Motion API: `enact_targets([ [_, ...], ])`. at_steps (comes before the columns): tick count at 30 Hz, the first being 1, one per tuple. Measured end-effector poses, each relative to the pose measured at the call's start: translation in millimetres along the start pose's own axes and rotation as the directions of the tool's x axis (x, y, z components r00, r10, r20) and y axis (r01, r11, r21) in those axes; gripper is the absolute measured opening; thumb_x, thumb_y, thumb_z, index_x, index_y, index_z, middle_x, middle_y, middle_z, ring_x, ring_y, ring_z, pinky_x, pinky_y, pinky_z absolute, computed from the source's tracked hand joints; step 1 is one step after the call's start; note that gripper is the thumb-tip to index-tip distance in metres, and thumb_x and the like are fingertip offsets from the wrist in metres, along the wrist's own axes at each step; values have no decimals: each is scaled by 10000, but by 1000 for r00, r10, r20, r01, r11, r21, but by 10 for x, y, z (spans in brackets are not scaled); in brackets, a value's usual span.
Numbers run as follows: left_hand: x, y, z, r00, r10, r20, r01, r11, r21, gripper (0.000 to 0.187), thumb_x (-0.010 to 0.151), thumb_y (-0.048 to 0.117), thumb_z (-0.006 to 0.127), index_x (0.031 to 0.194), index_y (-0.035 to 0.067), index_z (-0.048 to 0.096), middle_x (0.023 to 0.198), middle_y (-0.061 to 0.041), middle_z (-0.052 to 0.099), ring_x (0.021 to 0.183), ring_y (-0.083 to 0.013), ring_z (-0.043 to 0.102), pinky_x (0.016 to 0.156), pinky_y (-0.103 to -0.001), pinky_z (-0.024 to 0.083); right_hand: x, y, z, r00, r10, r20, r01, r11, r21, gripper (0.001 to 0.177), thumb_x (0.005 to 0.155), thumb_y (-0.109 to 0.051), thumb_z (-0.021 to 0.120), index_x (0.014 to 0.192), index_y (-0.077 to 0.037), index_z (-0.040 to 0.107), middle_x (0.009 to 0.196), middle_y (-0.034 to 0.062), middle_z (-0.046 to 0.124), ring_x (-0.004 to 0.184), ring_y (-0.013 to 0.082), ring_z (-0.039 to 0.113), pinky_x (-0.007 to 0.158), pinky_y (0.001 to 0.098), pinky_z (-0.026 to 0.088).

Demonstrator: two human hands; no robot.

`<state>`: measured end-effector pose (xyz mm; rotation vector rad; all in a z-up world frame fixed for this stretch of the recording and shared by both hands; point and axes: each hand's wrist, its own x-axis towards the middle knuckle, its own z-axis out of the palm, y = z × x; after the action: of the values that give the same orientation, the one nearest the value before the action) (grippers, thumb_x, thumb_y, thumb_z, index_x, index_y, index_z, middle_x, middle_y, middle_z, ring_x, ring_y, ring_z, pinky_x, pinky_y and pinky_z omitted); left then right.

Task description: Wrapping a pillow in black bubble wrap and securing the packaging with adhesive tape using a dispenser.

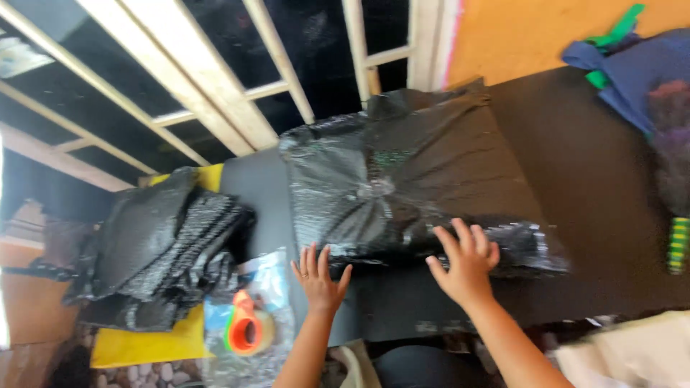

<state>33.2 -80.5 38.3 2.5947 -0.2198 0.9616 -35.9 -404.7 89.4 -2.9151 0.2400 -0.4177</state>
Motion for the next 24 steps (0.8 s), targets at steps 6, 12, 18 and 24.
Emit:
enact_targets([
  [6, -206, 1273, 303, 794, 445, 414, -443, 890, -106, 844, 822, 634, 783, 1550, 363, 453, 1667, -90, 303, 1538, -377, 247, 1126, -770, 158, -203, 2057, -211, 869, 494, -44, -464, 841, 277, 694, 777, -448, 706, 1424, -215, 611, 1524, 166, 496, 1378, 442, 424, 1094, 603, 322],
  [12, -426, 1678, 612, 598, -35, 801, -250, 941, 227, 853, 841, 617, 716, 1572, 490, 294, 1723, -94, 131, 1550, -478, 100, 1102, -850, 128, -278, 2802, 375, 737, 554, 386, -675, 609, 415, 734, 775, -690, 783, 1387, -303, 662, 1359, 21, 693, 1304, 246, 607, 1112, 410, 457],
  [18, -737, 2383, 866, 807, 587, 67, -586, 810, -36, 608, 792, 369, 635, 1392, 440, 573, 1527, -25, 506, 1337, -343, 487, 1076, -679, 279, -247, 2523, 513, 634, 650, 420, -711, 274, 648, 776, 675, -222, 941, 1308, -86, 514, 1136, 150, 739, 964, 252, 733, 718, 339, 634],
  [24, -681, 2991, 1347, 650, 743, 159, -720, 669, -184, 464, 910, 171, 644, 1355, 295, 598, 1408, -51, 568, 1187, -280, 595, 935, -496, 457, -345, 2468, 364, 648, 665, 370, -658, 245, 712, 592, 662, -211, 959, 1159, -52, 680, 1021, 151, 770, 906, 247, 755, 740, 335, 623],
])
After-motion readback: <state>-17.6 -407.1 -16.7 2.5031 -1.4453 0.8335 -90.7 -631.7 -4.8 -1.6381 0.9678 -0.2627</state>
